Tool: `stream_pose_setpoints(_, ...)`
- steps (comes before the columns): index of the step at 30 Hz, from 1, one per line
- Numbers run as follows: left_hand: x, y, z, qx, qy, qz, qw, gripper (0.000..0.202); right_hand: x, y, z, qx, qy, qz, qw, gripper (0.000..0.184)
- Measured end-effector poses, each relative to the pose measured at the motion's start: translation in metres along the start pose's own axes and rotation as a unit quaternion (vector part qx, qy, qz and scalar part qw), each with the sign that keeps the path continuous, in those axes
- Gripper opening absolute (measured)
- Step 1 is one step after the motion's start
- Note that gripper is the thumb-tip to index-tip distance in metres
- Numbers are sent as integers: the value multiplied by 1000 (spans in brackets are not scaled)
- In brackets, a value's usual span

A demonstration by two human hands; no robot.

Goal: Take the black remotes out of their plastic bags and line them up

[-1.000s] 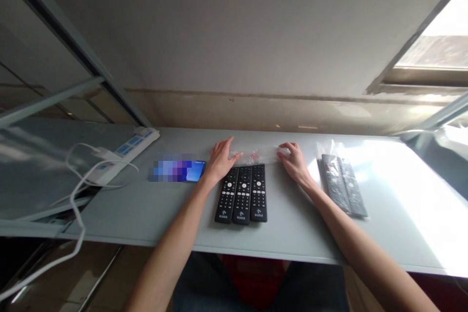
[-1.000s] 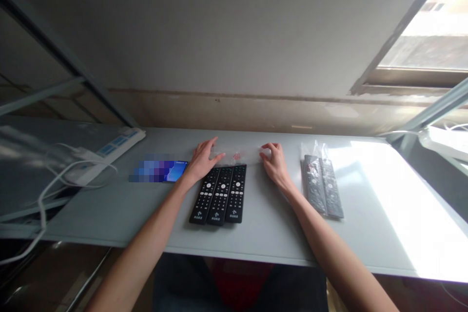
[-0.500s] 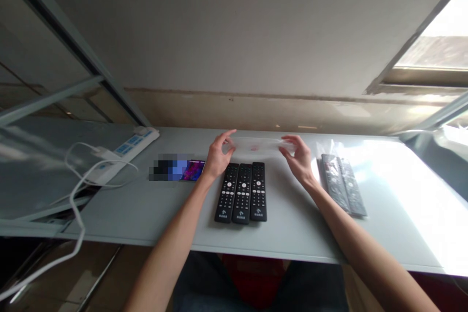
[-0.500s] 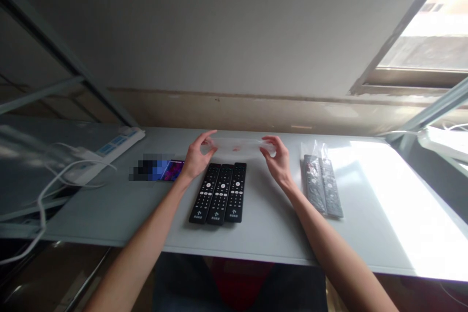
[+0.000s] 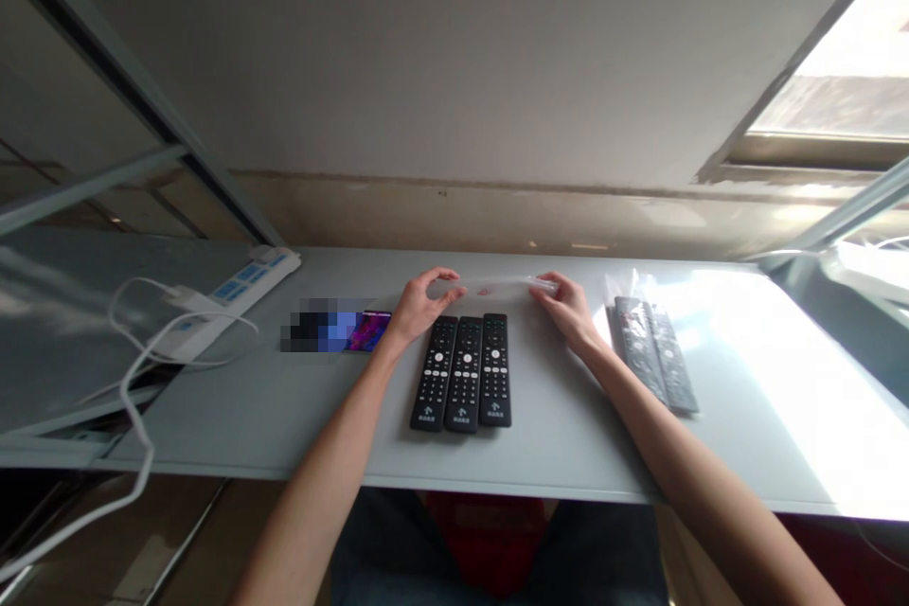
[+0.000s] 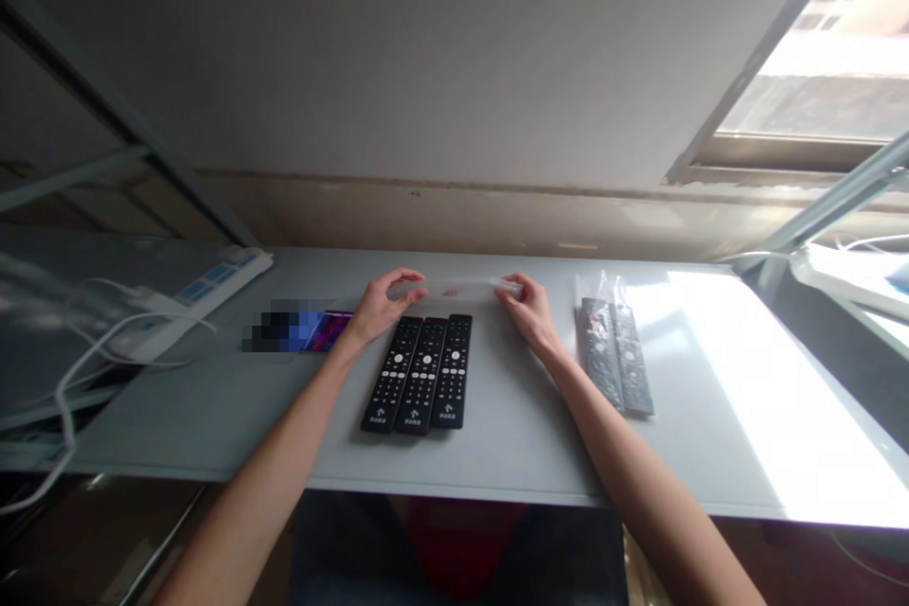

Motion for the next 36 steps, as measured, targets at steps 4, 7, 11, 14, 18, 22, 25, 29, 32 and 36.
stream_pose_setpoints(4, 1, 0, 1, 7, -19, -3, 1000, 39, -2, 0, -4, 14, -25, -7, 1000, 34)
stream_pose_setpoints(7, -1, -1, 5, 5, -31, -16, 999, 36, -3, 0, -5, 15, -36, -12, 999, 35)
stream_pose_setpoints(11, -9, -1, 3, 8, -27, -46, 999, 23, -5, -2, -3, 1, -38, -19, 999, 53)
stream_pose_setpoints(14, -10, -1, -1, 18, -36, -42, 998, 20, -5, -2, -1, -9, -39, -20, 999, 67)
stream_pose_setpoints(18, 0, -1, 3, 2, -44, -2, 999, 31, -1, 0, 2, -22, -24, -12, 999, 79)
stream_pose_setpoints(22, 3, -2, 7, -8, -35, 5, 999, 32, 8, 2, 5, -32, -31, 19, 999, 84)
stream_pose_setpoints(25, -3, -4, 9, -10, -13, -13, 1000, 23, 8, 1, 3, -23, -47, 19, 998, 68)
stream_pose_setpoints(29, -13, -5, 14, -21, -7, -56, 998, 35, 3, 0, -2, -18, -29, -3, 999, 65)
stream_pose_setpoints(32, -12, -4, 17, -31, -60, -75, 995, 44, 1, 3, -4, -21, 16, -14, 1000, 67)
stream_pose_setpoints(36, -7, 1, 12, -9, -185, -99, 978, 47, 5, 9, 7, -72, 183, 4, 981, 68)
Point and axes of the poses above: each hand's wrist, its own y-axis away from the middle knuckle, its own x-axis out of the palm, z = x × y, the point moved 9 cm from there along -y, towards the middle knuckle, and after that the axes turned 13 degrees about -x, right-handed, at the moved point
